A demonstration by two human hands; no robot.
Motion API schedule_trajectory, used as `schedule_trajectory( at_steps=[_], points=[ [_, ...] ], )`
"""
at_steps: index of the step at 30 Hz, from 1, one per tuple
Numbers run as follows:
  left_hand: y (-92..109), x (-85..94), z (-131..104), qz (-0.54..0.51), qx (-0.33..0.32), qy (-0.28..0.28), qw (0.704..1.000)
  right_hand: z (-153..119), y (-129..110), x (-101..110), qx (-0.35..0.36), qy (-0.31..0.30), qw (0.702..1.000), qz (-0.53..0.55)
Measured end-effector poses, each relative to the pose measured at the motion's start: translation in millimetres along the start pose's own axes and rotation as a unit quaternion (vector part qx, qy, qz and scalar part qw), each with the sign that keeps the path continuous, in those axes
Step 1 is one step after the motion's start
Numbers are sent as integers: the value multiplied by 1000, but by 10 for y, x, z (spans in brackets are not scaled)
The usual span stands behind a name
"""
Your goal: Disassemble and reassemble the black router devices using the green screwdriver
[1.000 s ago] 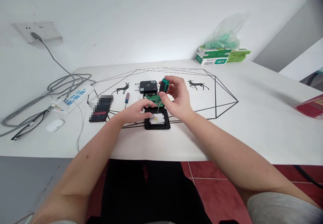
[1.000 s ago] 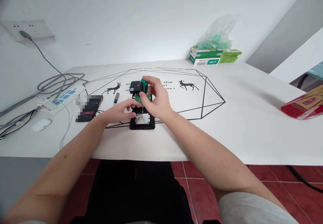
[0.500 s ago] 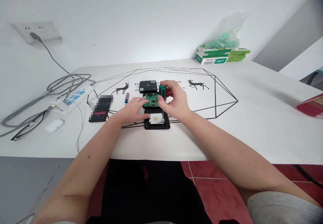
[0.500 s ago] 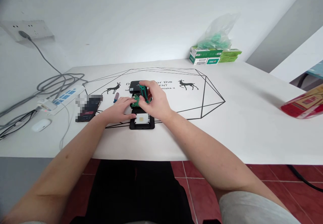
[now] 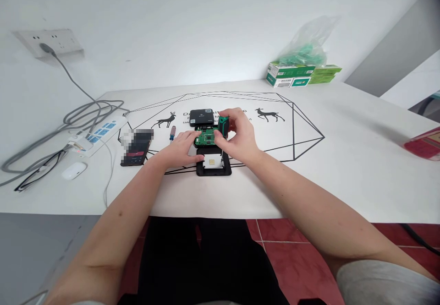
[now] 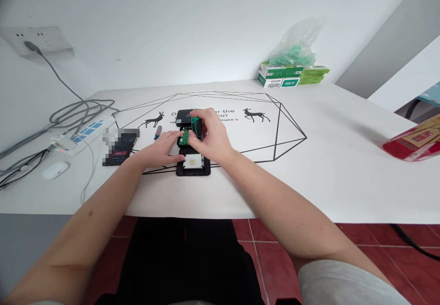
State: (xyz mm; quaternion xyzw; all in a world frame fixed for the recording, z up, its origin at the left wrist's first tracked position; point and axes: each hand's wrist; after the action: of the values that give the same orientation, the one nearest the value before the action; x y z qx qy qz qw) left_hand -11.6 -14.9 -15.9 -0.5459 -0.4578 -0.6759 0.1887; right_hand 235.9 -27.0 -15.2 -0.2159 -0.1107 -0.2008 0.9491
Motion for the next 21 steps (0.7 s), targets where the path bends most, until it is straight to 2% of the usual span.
schedule_trajectory(
  at_steps=[6, 12, 18, 21],
  points=[
    [-16, -2, 5, 9, -12, -3, 1000, 15, -19, 2, 18, -7, 1000, 9],
    [-2, 17, 5, 8, -2, -13, 1000, -28, -39, -13, -30, -38, 998, 28],
    [-31, -5, 13, 9, -6, -4, 1000, 9, -46, 39, 31, -11, 999, 20],
    [-44, -10, 19, 11, -6, -5, 1000, 29, -49, 62, 36, 14, 999, 3]
  ],
)
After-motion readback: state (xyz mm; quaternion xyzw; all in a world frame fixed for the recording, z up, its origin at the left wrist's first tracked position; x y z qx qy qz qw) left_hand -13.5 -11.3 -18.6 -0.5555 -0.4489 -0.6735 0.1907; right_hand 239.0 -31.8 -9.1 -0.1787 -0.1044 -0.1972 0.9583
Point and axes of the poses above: each hand's wrist, its own z-axis towards the middle knuckle, its own x-axis out of the back of the hand, y = z × x, and after that the axes turned 2 degrees about x, right-handed
